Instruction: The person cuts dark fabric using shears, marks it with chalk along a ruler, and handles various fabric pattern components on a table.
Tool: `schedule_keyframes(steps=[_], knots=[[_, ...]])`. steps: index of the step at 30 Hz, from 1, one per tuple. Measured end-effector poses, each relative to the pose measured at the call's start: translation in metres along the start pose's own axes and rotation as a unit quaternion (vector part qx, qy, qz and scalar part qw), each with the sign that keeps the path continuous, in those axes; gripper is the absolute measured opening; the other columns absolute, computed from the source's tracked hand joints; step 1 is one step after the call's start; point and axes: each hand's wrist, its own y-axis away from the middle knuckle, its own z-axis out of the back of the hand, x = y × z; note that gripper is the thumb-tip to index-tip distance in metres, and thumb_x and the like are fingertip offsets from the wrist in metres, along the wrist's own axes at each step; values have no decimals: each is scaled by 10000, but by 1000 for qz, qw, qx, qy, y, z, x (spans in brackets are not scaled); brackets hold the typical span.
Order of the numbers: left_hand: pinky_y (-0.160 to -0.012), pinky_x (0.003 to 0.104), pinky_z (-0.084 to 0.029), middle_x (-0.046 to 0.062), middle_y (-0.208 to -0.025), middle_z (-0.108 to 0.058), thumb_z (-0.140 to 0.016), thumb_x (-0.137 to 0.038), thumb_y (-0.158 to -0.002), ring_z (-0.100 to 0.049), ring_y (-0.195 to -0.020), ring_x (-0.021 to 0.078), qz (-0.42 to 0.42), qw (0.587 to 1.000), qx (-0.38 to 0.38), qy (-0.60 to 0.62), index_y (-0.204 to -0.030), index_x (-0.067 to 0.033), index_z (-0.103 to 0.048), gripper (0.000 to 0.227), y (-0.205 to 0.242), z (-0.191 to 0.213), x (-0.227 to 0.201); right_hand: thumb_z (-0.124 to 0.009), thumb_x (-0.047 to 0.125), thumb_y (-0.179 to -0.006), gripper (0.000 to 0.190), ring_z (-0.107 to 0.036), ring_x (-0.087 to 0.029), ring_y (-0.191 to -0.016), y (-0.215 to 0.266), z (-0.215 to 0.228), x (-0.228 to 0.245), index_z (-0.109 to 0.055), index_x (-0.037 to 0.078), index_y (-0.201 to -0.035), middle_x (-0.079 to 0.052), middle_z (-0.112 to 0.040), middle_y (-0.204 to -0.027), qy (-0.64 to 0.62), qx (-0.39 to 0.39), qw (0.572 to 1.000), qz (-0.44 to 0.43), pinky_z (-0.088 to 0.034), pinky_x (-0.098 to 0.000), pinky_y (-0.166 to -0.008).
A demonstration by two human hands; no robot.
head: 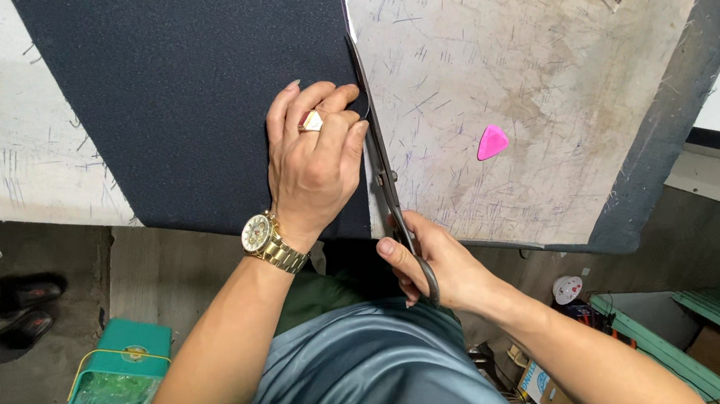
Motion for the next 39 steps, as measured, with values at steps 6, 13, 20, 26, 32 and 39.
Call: schedule_keyframes(steps=[6, 13, 20, 26, 32, 39], knots=[[-1101, 519, -376, 79, -1183, -733, -652, -167, -1031, -644, -1143, 297, -2, 1000, -1, -1, -940, -82, -635, 126, 1, -1, 1, -574, 282, -1035, 382, -640, -220, -389, 1, -7, 9, -552, -83, -1148, -102, -534, -525, -1, -11, 1000, -2, -578, -332, -389], [-1098, 521, -380, 75, -1184, -735, -649, -172, -1032, -645, -1144, 296, -1, 1000, -7, 2, -936, -82, -636, 132, 1, -2, 2, -540, 268, -1052, 391, -608, -202, -377, 0, -13, 4, -502, -96, -1188, -85, -484, -486, -22, -14, 1000, -14, -571, -328, -382], [-1101, 521, -382, 74, -1189, -735, -647, -174, -1033, -647, -1147, 300, -1, 1000, -3, 1, -939, -82, -633, 132, 1, -1, 1, -549, 257, -1049, 395, -578, -200, -369, 3, -12, 8, -486, -106, -1191, -85, -464, -478, -58, -15, 998, -18, -567, -342, -373], [-1107, 524, -373, 76, -1194, -732, -656, -172, -1029, -639, -1152, 304, -1, 1000, 3, 5, -944, -85, -631, 124, 1, 0, 1, -586, 281, -1031, 429, -616, -216, -403, -2, -8, 5, -505, -99, -1213, -118, -530, -524, -40, -2, 999, -12, -586, -362, -394], [-1106, 527, -372, 74, -1192, -737, -658, -170, -1029, -636, -1154, 302, 2, 1000, 2, 12, -937, -84, -635, 128, 1, 0, 1, -589, 313, -1028, 455, -642, -207, -408, -8, -8, 13, -516, -98, -1207, -111, -565, -548, -9, -2, 1000, -5, -583, -342, -395], [-1106, 522, -372, 75, -1196, -738, -666, -161, -1022, -637, -1155, 304, 1, 1000, 1, 16, -942, -85, -640, 114, 1, 0, 1, -589, 289, -1027, 422, -618, -217, -377, -6, -12, 17, -516, -95, -1188, -100, -511, -519, -46, -18, 999, -2, -566, -342, -373]])
